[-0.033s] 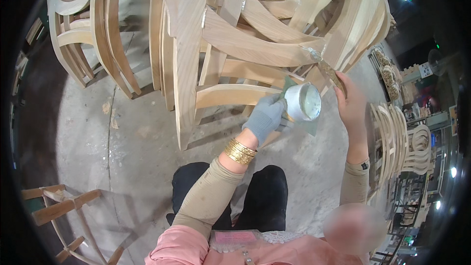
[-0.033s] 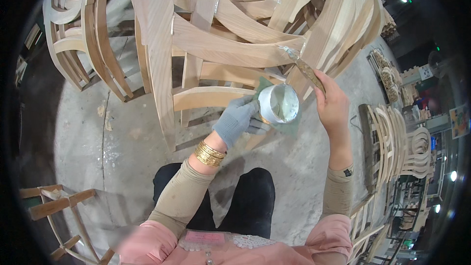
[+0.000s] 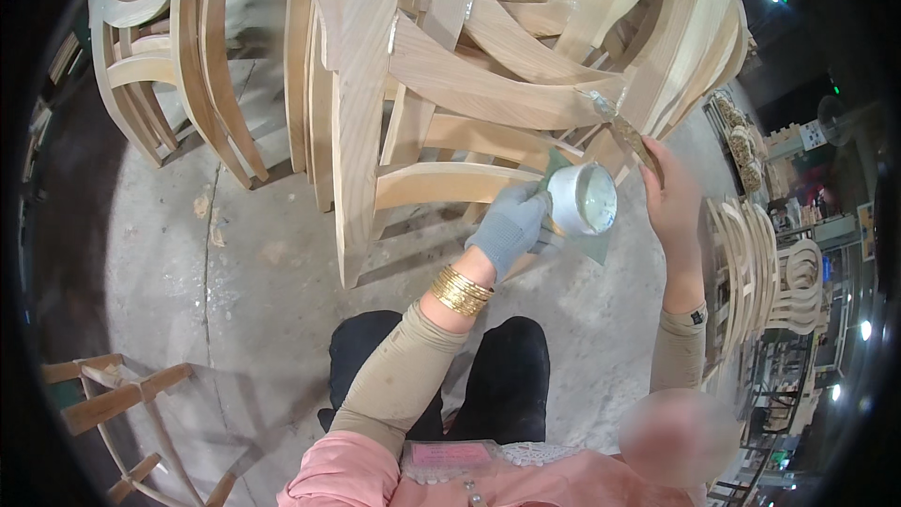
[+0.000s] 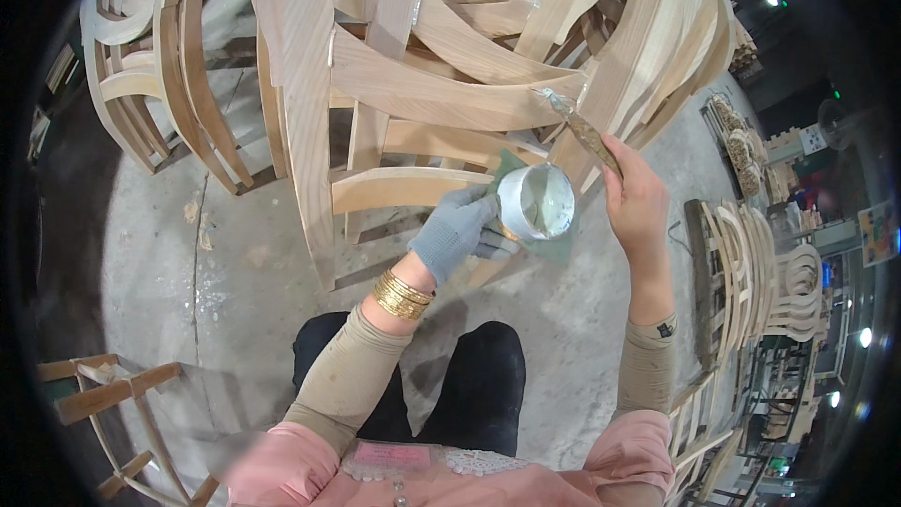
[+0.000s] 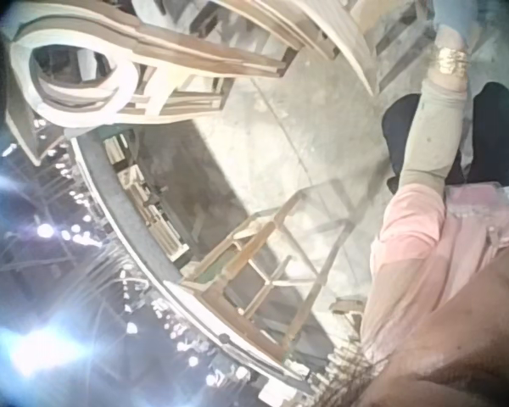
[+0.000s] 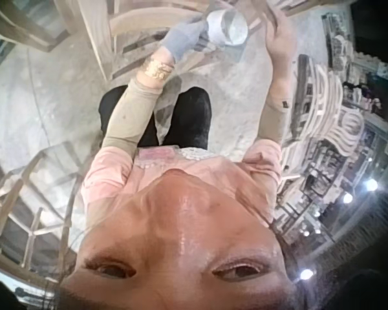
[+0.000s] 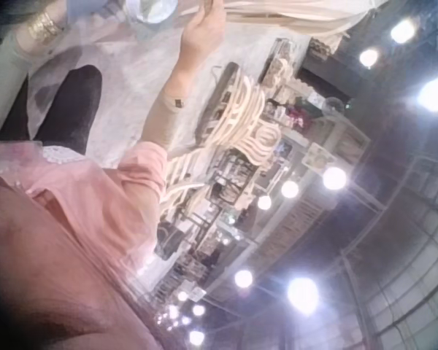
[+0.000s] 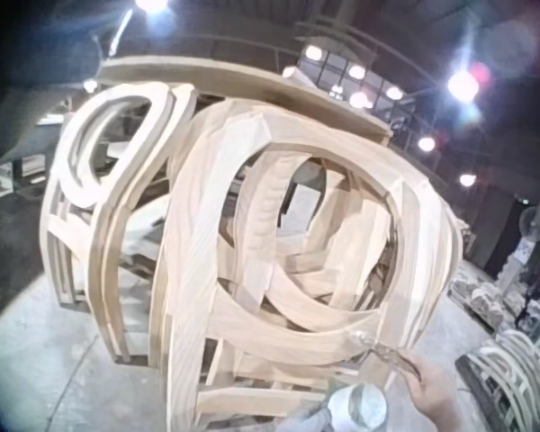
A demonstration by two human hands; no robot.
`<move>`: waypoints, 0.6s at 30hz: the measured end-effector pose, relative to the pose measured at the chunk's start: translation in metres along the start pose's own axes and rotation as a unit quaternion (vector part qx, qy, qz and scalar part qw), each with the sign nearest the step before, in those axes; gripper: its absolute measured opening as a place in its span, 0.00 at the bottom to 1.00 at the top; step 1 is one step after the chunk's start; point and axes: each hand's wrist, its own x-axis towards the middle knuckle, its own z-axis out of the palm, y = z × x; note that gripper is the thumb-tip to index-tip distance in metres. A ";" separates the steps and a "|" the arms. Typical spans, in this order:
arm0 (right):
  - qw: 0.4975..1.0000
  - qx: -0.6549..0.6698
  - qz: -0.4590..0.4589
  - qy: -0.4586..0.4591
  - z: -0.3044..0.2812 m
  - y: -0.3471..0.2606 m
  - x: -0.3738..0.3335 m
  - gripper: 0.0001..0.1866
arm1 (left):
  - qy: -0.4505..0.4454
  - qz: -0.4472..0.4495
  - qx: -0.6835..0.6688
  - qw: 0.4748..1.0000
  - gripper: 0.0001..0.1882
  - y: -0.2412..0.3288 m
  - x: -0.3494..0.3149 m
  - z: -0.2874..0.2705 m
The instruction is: The person paints the frame of a wooden chair with a white substance using a brush. They hold a small container in one hand and apply the paint to various parts of the chair frame, including the legs and backrest, while sitting on the floor.
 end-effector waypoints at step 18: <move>0.990 -0.112 0.003 0.081 0.036 0.022 -0.020 0.20 | -0.049 -0.058 -0.023 0.997 0.21 0.012 0.002 -0.010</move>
